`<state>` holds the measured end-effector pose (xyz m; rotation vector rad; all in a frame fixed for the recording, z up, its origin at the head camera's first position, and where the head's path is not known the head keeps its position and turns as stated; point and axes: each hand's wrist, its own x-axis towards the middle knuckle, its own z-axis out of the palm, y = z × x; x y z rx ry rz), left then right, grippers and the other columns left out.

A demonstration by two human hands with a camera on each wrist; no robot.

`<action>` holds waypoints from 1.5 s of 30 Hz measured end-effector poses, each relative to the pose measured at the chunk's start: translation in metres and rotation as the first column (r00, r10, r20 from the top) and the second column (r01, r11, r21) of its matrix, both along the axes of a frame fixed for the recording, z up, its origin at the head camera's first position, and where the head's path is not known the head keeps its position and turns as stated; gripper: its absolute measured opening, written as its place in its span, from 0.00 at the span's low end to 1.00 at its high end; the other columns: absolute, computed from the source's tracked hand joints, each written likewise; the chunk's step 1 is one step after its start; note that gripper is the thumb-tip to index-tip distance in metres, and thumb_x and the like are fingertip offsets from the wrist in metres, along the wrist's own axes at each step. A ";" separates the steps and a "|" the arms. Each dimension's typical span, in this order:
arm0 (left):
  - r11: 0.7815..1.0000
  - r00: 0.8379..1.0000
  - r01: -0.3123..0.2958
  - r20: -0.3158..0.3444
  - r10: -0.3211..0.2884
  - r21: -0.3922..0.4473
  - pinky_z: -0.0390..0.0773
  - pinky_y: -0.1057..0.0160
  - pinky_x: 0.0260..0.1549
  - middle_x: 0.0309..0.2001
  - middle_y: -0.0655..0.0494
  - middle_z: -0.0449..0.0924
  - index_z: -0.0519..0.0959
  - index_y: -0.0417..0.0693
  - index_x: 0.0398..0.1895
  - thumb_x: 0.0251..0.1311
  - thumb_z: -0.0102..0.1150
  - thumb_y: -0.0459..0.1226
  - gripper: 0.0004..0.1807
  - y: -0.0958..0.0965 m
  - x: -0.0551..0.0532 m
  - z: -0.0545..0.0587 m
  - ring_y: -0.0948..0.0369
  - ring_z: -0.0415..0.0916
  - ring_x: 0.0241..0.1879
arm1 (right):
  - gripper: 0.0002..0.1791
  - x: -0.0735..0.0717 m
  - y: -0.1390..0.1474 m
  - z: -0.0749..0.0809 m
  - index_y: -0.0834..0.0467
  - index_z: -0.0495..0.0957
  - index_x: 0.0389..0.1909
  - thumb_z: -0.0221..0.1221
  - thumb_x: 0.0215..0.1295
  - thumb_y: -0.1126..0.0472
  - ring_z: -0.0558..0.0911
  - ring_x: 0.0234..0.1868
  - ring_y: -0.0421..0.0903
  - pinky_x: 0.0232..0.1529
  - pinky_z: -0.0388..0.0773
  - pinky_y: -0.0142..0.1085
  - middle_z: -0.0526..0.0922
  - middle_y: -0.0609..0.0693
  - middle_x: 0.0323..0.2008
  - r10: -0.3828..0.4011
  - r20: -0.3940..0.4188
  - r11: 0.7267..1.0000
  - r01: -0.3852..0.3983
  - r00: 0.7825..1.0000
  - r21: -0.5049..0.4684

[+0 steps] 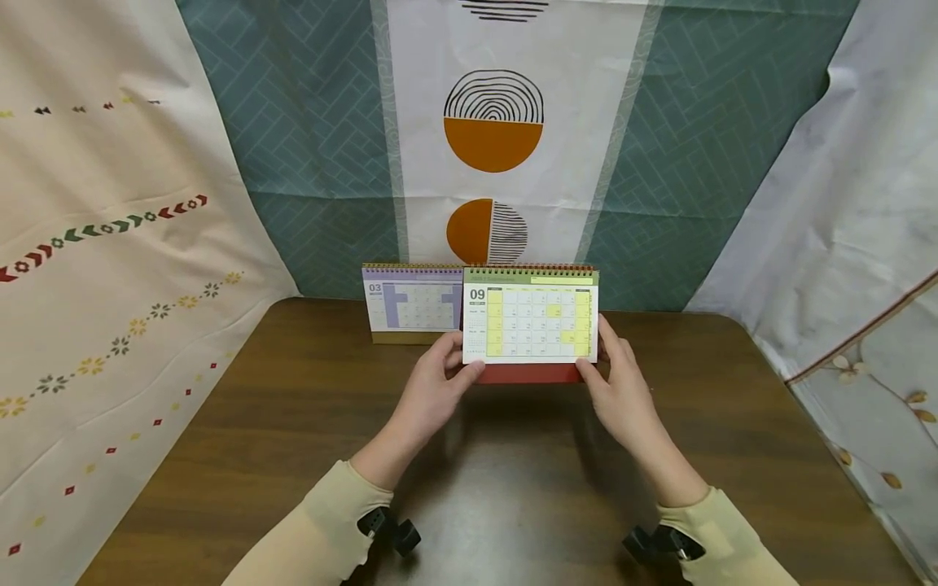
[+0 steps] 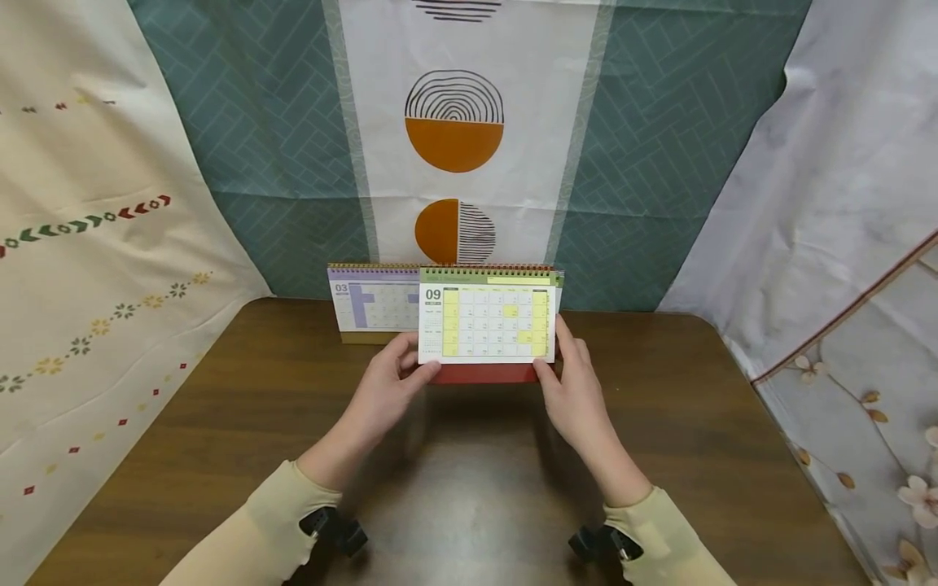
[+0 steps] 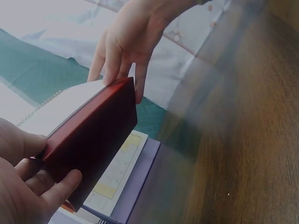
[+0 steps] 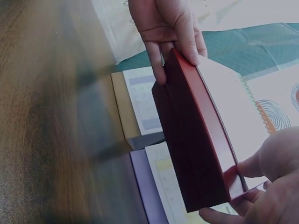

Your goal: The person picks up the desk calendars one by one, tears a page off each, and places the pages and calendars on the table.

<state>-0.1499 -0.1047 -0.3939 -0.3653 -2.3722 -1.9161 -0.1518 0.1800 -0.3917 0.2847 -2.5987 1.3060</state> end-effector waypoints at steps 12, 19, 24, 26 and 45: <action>0.992 0.999 -0.015 0.032 0.011 0.124 0.83 0.63 0.50 0.60 0.44 0.89 0.77 0.40 0.68 0.75 0.67 0.27 0.22 0.001 0.000 -0.002 0.54 0.87 0.52 | 0.50 -0.002 -0.001 -0.005 0.56 0.44 0.91 0.65 0.80 0.66 0.72 0.66 0.60 0.63 0.73 0.59 0.68 0.65 0.72 -0.003 -0.011 1.000 0.003 1.000 0.017; 0.985 1.000 -0.020 0.027 0.015 0.172 0.83 0.66 0.48 0.58 0.43 0.90 0.78 0.39 0.67 0.74 0.66 0.25 0.21 0.001 -0.002 0.000 0.54 0.87 0.49 | 0.51 -0.006 -0.001 -0.005 0.55 0.47 0.91 0.67 0.79 0.65 0.72 0.66 0.60 0.62 0.73 0.59 0.69 0.65 0.71 0.000 -0.045 1.000 0.002 0.999 0.029; 0.982 0.999 -0.020 0.037 0.014 0.187 0.83 0.66 0.47 0.57 0.43 0.90 0.78 0.39 0.67 0.75 0.66 0.25 0.20 0.002 -0.002 0.000 0.56 0.87 0.47 | 0.50 -0.008 0.000 -0.005 0.53 0.49 0.91 0.69 0.78 0.63 0.74 0.65 0.59 0.60 0.74 0.58 0.71 0.64 0.69 -0.014 -0.069 0.999 0.016 0.998 0.033; 0.981 0.999 -0.020 0.032 0.014 0.195 0.82 0.66 0.47 0.57 0.42 0.90 0.78 0.39 0.66 0.75 0.66 0.25 0.20 0.002 -0.002 0.000 0.57 0.86 0.47 | 0.50 -0.008 0.001 -0.004 0.53 0.50 0.91 0.69 0.77 0.62 0.74 0.64 0.59 0.61 0.75 0.58 0.72 0.63 0.69 -0.017 -0.077 0.999 0.019 0.997 0.030; 0.977 0.999 -0.034 0.041 0.026 0.213 0.84 0.67 0.47 0.57 0.40 0.89 0.78 0.36 0.65 0.74 0.65 0.23 0.19 0.005 0.000 -0.004 0.57 0.87 0.46 | 0.36 -0.010 0.004 -0.007 0.55 0.75 0.80 0.73 0.72 0.66 0.73 0.69 0.60 0.64 0.76 0.57 0.69 0.64 0.71 -0.052 -0.367 0.995 0.080 0.929 0.063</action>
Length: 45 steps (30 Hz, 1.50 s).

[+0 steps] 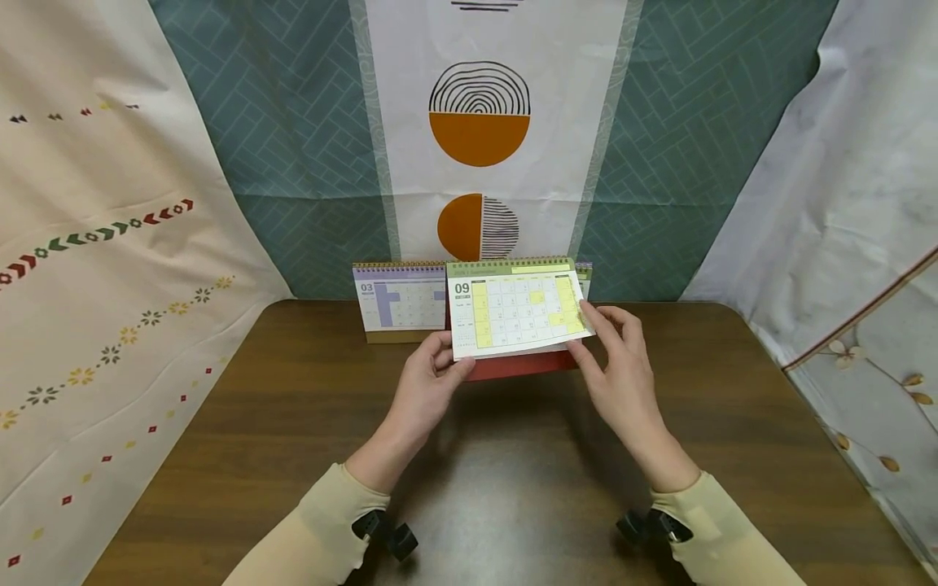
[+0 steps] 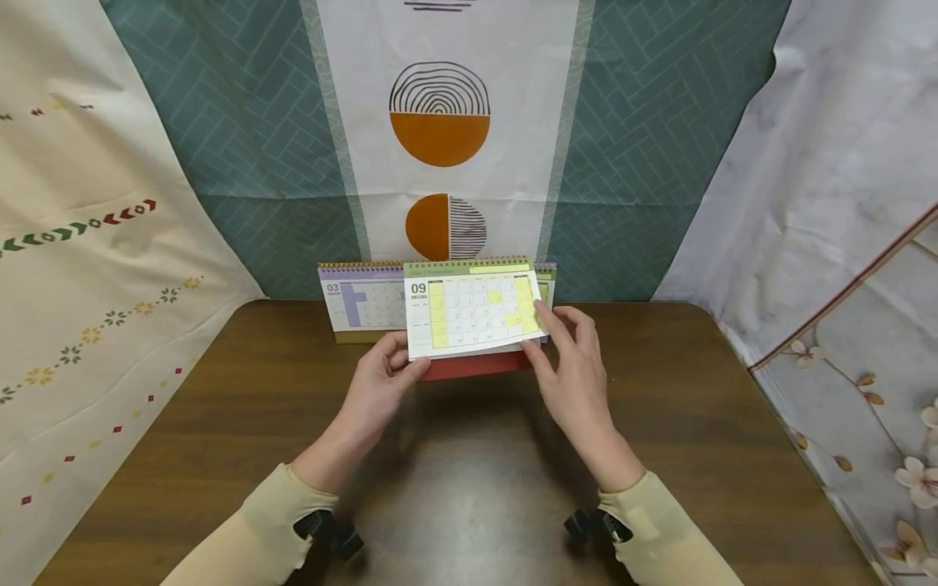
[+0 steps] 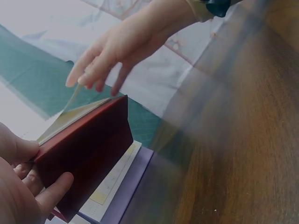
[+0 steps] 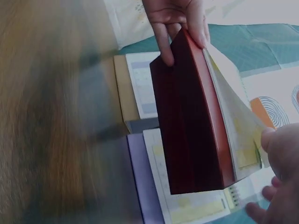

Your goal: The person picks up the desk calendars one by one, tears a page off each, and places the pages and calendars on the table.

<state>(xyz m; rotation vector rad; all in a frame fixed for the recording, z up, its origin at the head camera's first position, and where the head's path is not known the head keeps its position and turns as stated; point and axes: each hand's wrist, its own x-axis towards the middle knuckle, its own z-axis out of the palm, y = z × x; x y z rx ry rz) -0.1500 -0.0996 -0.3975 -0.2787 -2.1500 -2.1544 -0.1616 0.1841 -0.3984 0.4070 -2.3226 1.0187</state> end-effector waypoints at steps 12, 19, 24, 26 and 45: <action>1.000 1.000 0.029 -0.007 -0.029 0.010 0.84 0.65 0.51 0.57 0.39 0.89 0.77 0.34 0.64 0.75 0.64 0.23 0.18 0.001 0.000 -0.003 0.53 0.88 0.53 | 0.15 -0.006 0.007 -0.002 0.57 0.92 0.57 0.73 0.71 0.67 0.74 0.66 0.62 0.59 0.76 0.59 0.83 0.58 0.60 -0.029 -0.196 0.992 0.052 0.980 0.113; 0.999 0.999 0.045 0.007 -0.045 -0.005 0.85 0.64 0.51 0.58 0.38 0.89 0.77 0.33 0.65 0.75 0.64 0.23 0.18 0.004 0.002 -0.004 0.50 0.88 0.53 | 0.11 -0.006 0.010 -0.003 0.59 0.91 0.51 0.73 0.70 0.66 0.82 0.58 0.58 0.58 0.80 0.56 0.90 0.55 0.49 -0.053 -0.264 0.976 0.106 0.963 0.191; 0.998 0.998 0.054 0.012 -0.054 -0.009 0.85 0.64 0.50 0.58 0.37 0.89 0.77 0.33 0.65 0.74 0.65 0.23 0.19 0.006 0.003 -0.003 0.49 0.88 0.53 | 0.09 -0.007 0.013 -0.003 0.61 0.90 0.48 0.75 0.68 0.67 0.84 0.50 0.59 0.50 0.83 0.56 0.90 0.56 0.43 -0.067 -0.321 0.971 0.136 0.945 0.198; 0.998 0.998 0.056 0.012 -0.056 -0.008 0.85 0.64 0.50 0.57 0.36 0.88 0.77 0.33 0.65 0.74 0.65 0.23 0.19 0.006 0.004 -0.003 0.49 0.88 0.53 | 0.09 -0.008 0.013 -0.003 0.61 0.90 0.47 0.75 0.68 0.67 0.85 0.47 0.59 0.47 0.83 0.56 0.90 0.57 0.42 -0.066 -0.334 0.970 0.138 0.940 0.198; 0.998 0.998 0.056 0.022 -0.055 -0.015 0.85 0.61 0.52 0.59 0.39 0.88 0.76 0.34 0.66 0.75 0.64 0.24 0.19 0.004 0.005 -0.001 0.49 0.88 0.54 | 0.12 -0.010 0.007 0.000 0.59 0.91 0.53 0.71 0.73 0.61 0.86 0.43 0.59 0.44 0.85 0.55 0.90 0.57 0.40 -0.043 -0.371 0.946 0.157 0.928 0.283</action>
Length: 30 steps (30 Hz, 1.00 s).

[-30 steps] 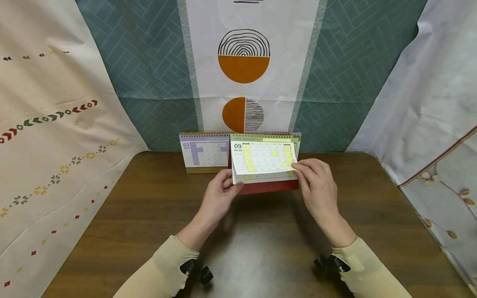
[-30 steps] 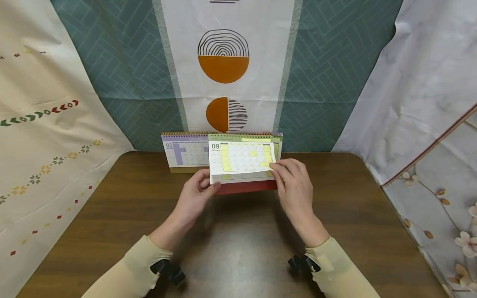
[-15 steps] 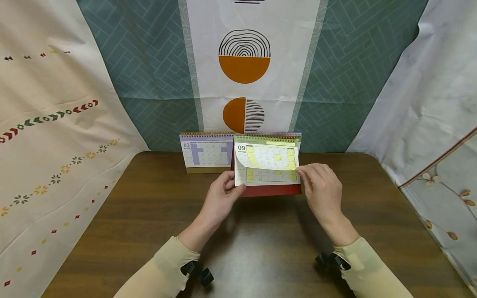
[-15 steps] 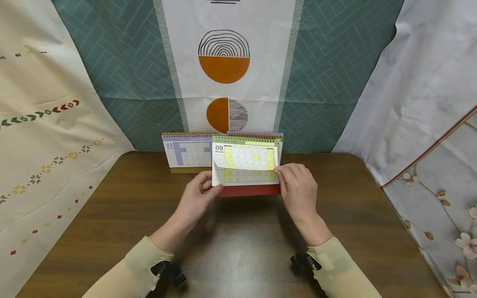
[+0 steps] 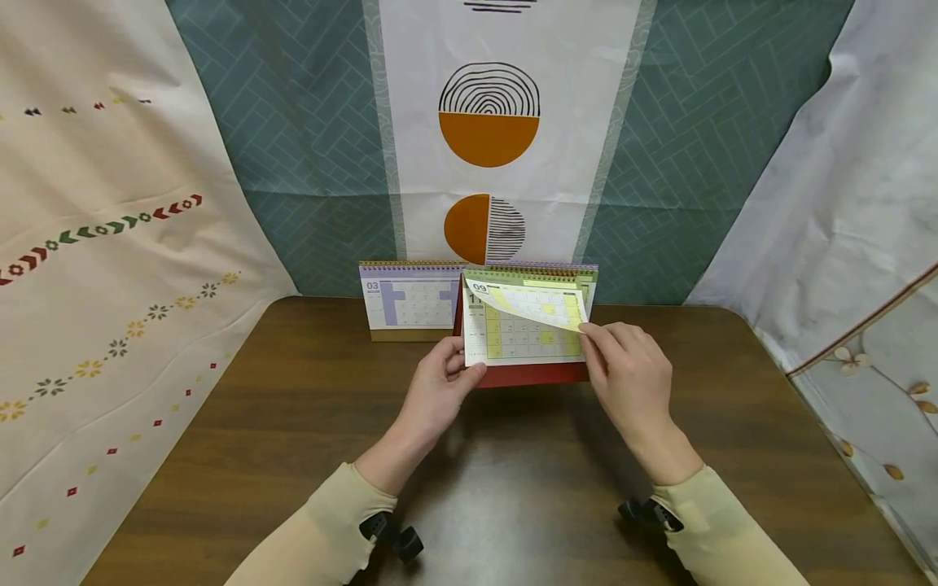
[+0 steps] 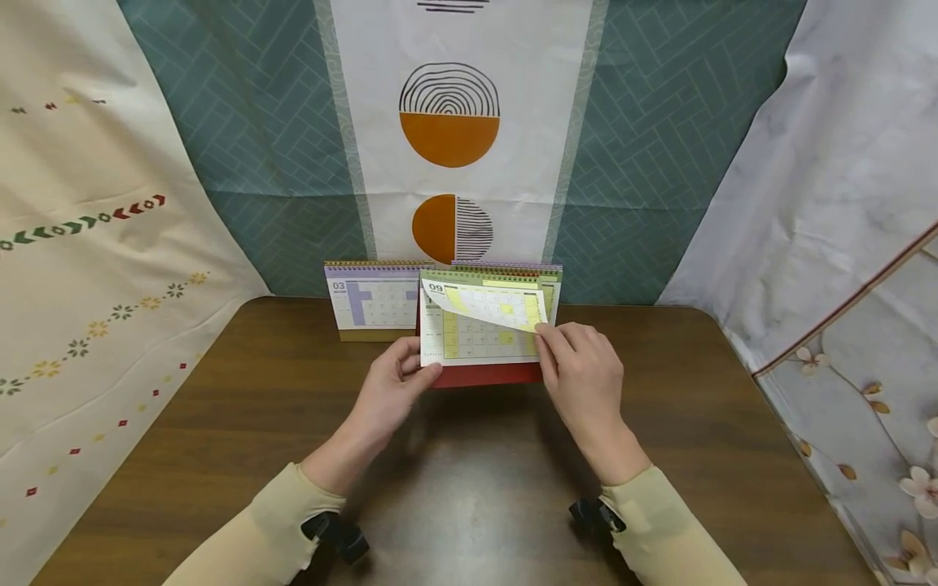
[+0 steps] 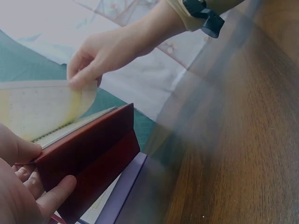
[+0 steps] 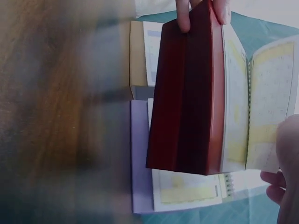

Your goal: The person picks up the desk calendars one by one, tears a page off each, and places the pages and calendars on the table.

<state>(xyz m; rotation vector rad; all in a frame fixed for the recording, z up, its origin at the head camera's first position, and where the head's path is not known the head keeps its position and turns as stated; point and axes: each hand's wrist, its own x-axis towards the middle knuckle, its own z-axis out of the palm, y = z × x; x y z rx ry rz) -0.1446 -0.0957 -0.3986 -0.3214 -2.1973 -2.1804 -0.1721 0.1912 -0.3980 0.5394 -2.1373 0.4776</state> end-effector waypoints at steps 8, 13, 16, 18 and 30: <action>1.000 1.000 -0.012 0.018 0.012 0.001 0.85 0.60 0.53 0.60 0.39 0.88 0.76 0.35 0.66 0.76 0.63 0.24 0.19 -0.001 -0.002 -0.001 0.49 0.87 0.55 | 0.12 -0.001 -0.008 0.012 0.60 0.91 0.52 0.74 0.70 0.63 0.88 0.40 0.59 0.41 0.86 0.55 0.90 0.57 0.42 0.032 -0.037 0.999 -0.031 0.999 0.035; 1.000 1.000 -0.007 0.018 0.008 -0.008 0.86 0.58 0.54 0.60 0.39 0.88 0.76 0.35 0.66 0.76 0.64 0.24 0.19 0.000 -0.001 0.000 0.48 0.87 0.55 | 0.14 0.001 -0.016 0.020 0.60 0.90 0.55 0.73 0.69 0.69 0.91 0.42 0.58 0.40 0.88 0.53 0.92 0.56 0.49 0.090 -0.051 0.994 -0.086 0.995 0.071; 1.000 1.000 -0.007 0.013 0.007 -0.010 0.86 0.57 0.54 0.61 0.39 0.87 0.76 0.34 0.66 0.76 0.63 0.25 0.19 0.000 0.000 0.000 0.48 0.88 0.55 | 0.15 0.001 -0.021 0.026 0.59 0.89 0.54 0.74 0.68 0.70 0.92 0.42 0.57 0.36 0.88 0.52 0.92 0.56 0.49 0.115 -0.051 0.991 -0.110 0.992 0.079; 1.000 1.000 -0.008 0.014 0.008 -0.007 0.86 0.57 0.55 0.61 0.39 0.87 0.76 0.34 0.66 0.76 0.63 0.25 0.19 -0.001 0.000 0.000 0.49 0.88 0.55 | 0.15 0.000 -0.024 0.031 0.59 0.90 0.53 0.75 0.66 0.69 0.92 0.42 0.57 0.35 0.88 0.52 0.92 0.55 0.48 0.127 -0.053 0.989 -0.122 0.991 0.084; 1.000 1.000 0.021 -0.008 -0.021 -0.006 0.86 0.57 0.55 0.59 0.36 0.88 0.76 0.33 0.64 0.76 0.63 0.24 0.17 0.002 0.001 -0.004 0.44 0.87 0.56 | 0.10 0.003 -0.050 0.055 0.57 0.90 0.52 0.72 0.73 0.61 0.92 0.44 0.55 0.35 0.89 0.50 0.92 0.54 0.46 0.175 -0.086 0.972 -0.158 0.981 0.174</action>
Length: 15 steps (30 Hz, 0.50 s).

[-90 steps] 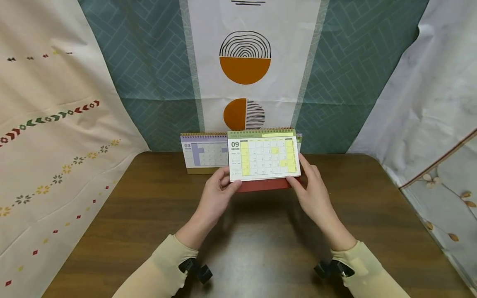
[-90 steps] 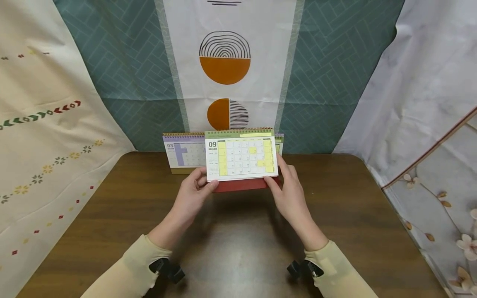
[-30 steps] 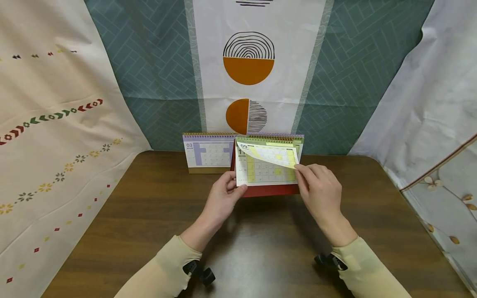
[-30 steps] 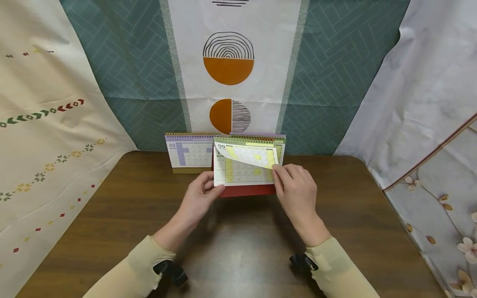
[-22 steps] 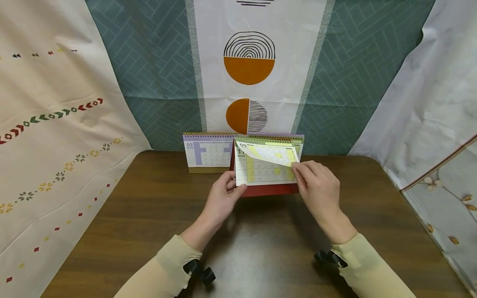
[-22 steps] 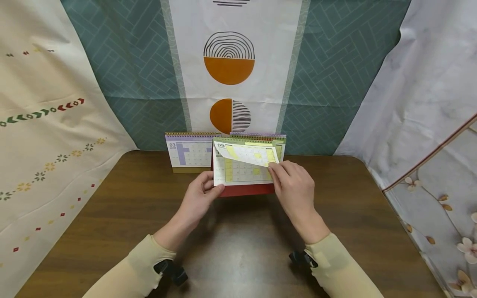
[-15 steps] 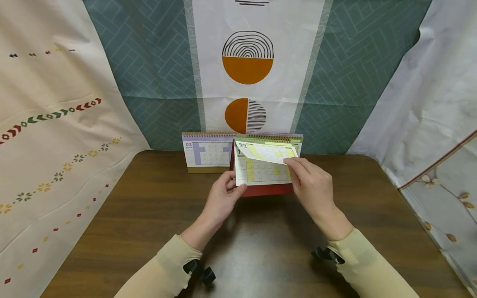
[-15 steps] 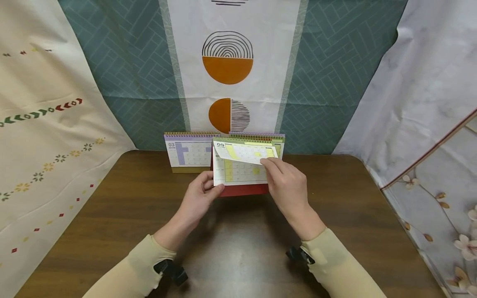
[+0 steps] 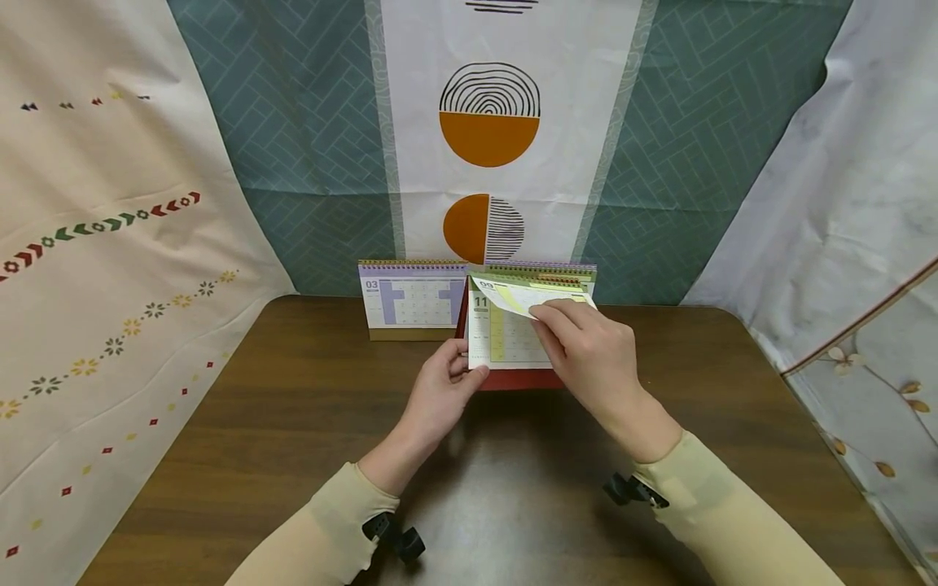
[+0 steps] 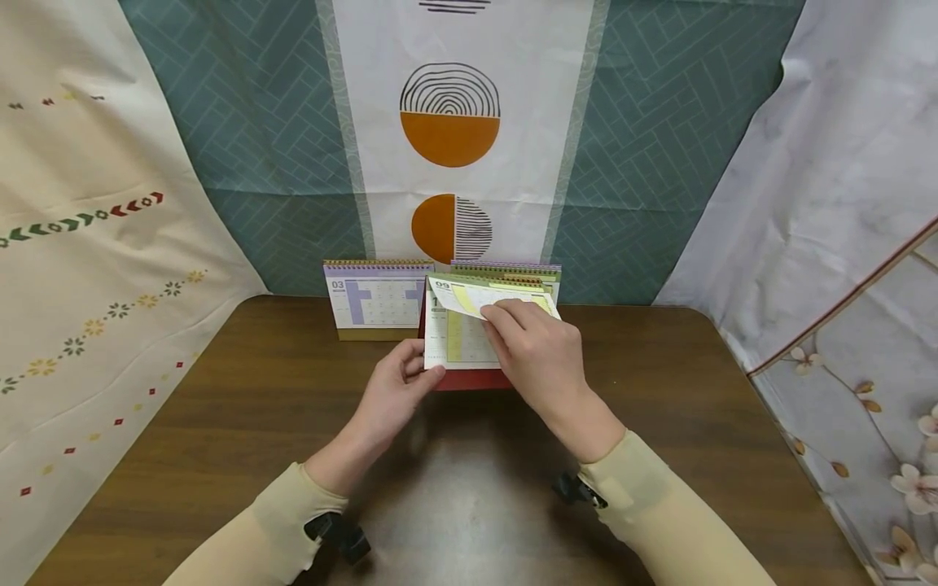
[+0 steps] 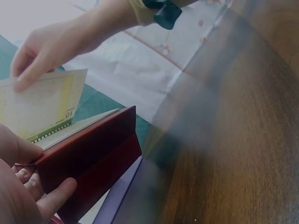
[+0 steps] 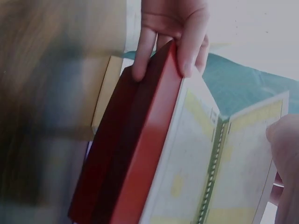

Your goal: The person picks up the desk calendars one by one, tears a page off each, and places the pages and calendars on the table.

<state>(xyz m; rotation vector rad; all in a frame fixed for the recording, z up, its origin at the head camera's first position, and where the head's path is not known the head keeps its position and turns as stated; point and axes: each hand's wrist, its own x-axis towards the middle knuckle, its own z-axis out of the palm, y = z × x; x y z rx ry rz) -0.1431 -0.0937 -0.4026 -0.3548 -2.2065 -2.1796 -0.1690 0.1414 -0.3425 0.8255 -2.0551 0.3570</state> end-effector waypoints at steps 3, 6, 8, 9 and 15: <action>1.000 1.000 0.003 -0.007 -0.003 -0.010 0.86 0.57 0.53 0.58 0.37 0.88 0.76 0.33 0.64 0.76 0.62 0.23 0.17 0.001 0.000 -0.001 0.41 0.87 0.57 | 0.11 0.002 -0.007 0.005 0.57 0.90 0.51 0.74 0.71 0.61 0.92 0.44 0.54 0.35 0.89 0.49 0.92 0.54 0.45 0.018 -0.009 1.000 -0.018 1.000 0.006; 1.000 1.000 0.002 -0.008 -0.002 -0.019 0.86 0.58 0.52 0.57 0.38 0.89 0.76 0.34 0.63 0.76 0.63 0.24 0.17 0.002 0.000 -0.002 0.41 0.87 0.56 | 0.12 0.002 -0.012 0.010 0.58 0.90 0.51 0.76 0.69 0.61 0.92 0.43 0.54 0.36 0.89 0.49 0.92 0.54 0.45 0.037 -0.012 0.999 -0.037 0.999 0.006; 0.999 1.000 -0.001 -0.017 0.001 -0.034 0.86 0.58 0.52 0.55 0.39 0.90 0.77 0.34 0.63 0.76 0.63 0.24 0.16 0.002 0.001 -0.002 0.43 0.88 0.54 | 0.12 0.002 -0.015 0.013 0.58 0.90 0.51 0.76 0.69 0.61 0.92 0.43 0.53 0.36 0.89 0.48 0.93 0.54 0.44 0.050 -0.012 0.999 -0.050 0.999 0.001; 0.999 1.000 -0.005 -0.016 0.004 -0.039 0.86 0.58 0.52 0.55 0.40 0.90 0.77 0.35 0.63 0.76 0.63 0.24 0.16 0.002 0.001 -0.002 0.46 0.88 0.54 | 0.12 0.002 -0.017 0.014 0.58 0.90 0.51 0.76 0.70 0.60 0.93 0.43 0.53 0.36 0.89 0.48 0.93 0.54 0.44 0.057 -0.011 0.998 -0.057 0.998 -0.003; 0.998 0.999 -0.025 -0.022 0.023 -0.060 0.85 0.60 0.51 0.53 0.44 0.91 0.78 0.38 0.62 0.75 0.65 0.25 0.16 0.002 0.001 -0.004 0.53 0.88 0.51 | 0.11 0.002 -0.023 0.020 0.58 0.91 0.50 0.76 0.70 0.60 0.93 0.41 0.52 0.35 0.89 0.47 0.93 0.54 0.42 0.079 0.006 0.997 -0.079 0.997 -0.018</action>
